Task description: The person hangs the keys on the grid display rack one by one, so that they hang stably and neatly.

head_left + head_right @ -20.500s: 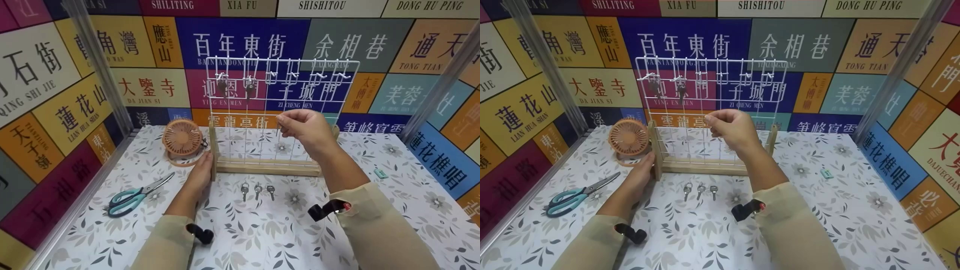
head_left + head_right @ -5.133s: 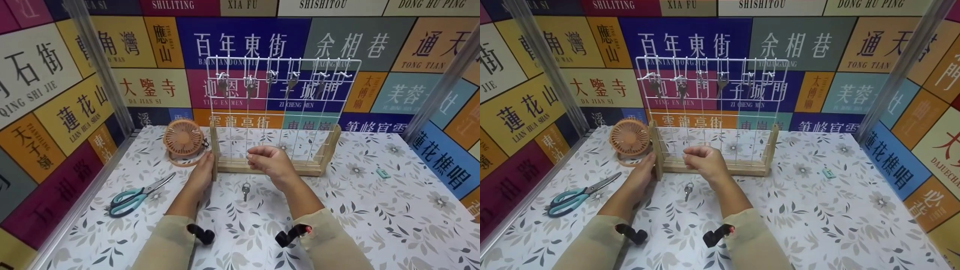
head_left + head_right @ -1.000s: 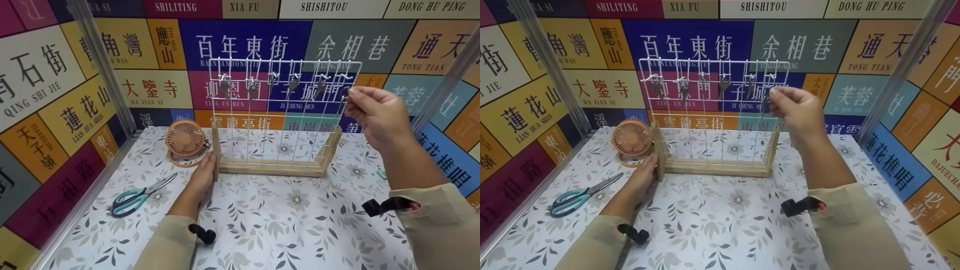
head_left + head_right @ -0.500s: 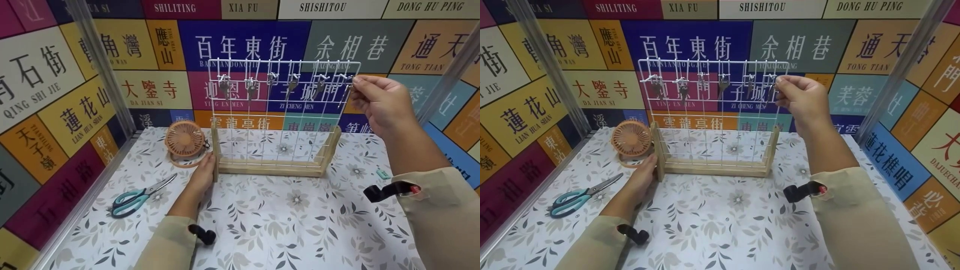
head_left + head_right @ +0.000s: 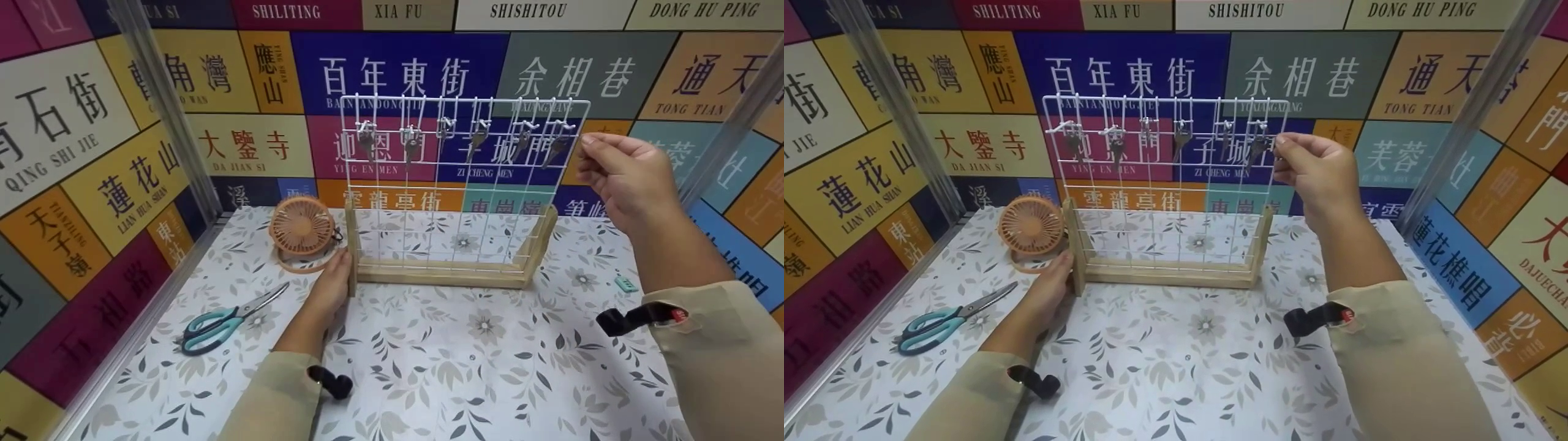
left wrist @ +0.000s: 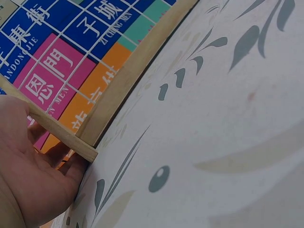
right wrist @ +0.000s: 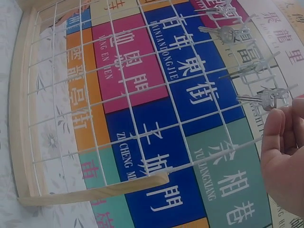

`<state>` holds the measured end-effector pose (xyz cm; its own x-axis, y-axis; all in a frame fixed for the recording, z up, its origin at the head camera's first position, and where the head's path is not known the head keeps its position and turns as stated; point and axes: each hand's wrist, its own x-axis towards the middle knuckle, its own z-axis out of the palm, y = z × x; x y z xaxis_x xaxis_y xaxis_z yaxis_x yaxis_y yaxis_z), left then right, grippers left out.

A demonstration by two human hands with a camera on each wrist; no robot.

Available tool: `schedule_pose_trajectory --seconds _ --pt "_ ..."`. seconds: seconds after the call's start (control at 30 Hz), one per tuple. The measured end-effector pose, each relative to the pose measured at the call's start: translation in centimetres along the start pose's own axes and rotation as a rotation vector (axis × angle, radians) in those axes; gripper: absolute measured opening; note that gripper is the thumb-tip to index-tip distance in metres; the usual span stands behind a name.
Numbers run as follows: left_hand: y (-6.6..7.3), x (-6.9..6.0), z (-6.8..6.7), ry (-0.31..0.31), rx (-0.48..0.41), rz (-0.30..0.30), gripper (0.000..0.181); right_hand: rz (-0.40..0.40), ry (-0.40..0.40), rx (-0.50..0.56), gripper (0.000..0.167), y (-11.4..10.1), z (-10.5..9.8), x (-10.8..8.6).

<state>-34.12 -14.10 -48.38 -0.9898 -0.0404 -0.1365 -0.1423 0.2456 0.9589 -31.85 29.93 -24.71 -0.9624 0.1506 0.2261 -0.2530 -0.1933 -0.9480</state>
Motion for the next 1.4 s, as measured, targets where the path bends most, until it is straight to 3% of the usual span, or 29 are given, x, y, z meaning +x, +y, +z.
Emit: schedule_pose_trajectory --seconds 0.5,0.9,1.27,1.37,1.4 --pt "0.1 -0.2 -0.1 0.011 0.010 0.007 0.069 -0.017 -0.002 -0.072 0.040 4.0 -0.2 -1.9" --pt "-0.2 -0.3 -0.3 0.002 0.020 0.020 0.069 0.078 0.005 0.135 0.038 8.3 -1.5 -4.2" --pt "-0.3 -0.6 -0.5 0.004 -0.004 0.016 0.071 0.093 0.053 0.017 0.031 12.1 -3.8 -4.7" --pt "-0.2 -0.7 -0.8 -0.004 -0.022 -0.003 0.068 0.093 0.083 -0.072 0.029 13.1 -4.4 -4.5" --pt "-0.2 -0.7 -0.9 -0.011 -0.039 -0.019 0.067 0.090 0.094 -0.154 0.030 13.3 -4.6 -4.4"
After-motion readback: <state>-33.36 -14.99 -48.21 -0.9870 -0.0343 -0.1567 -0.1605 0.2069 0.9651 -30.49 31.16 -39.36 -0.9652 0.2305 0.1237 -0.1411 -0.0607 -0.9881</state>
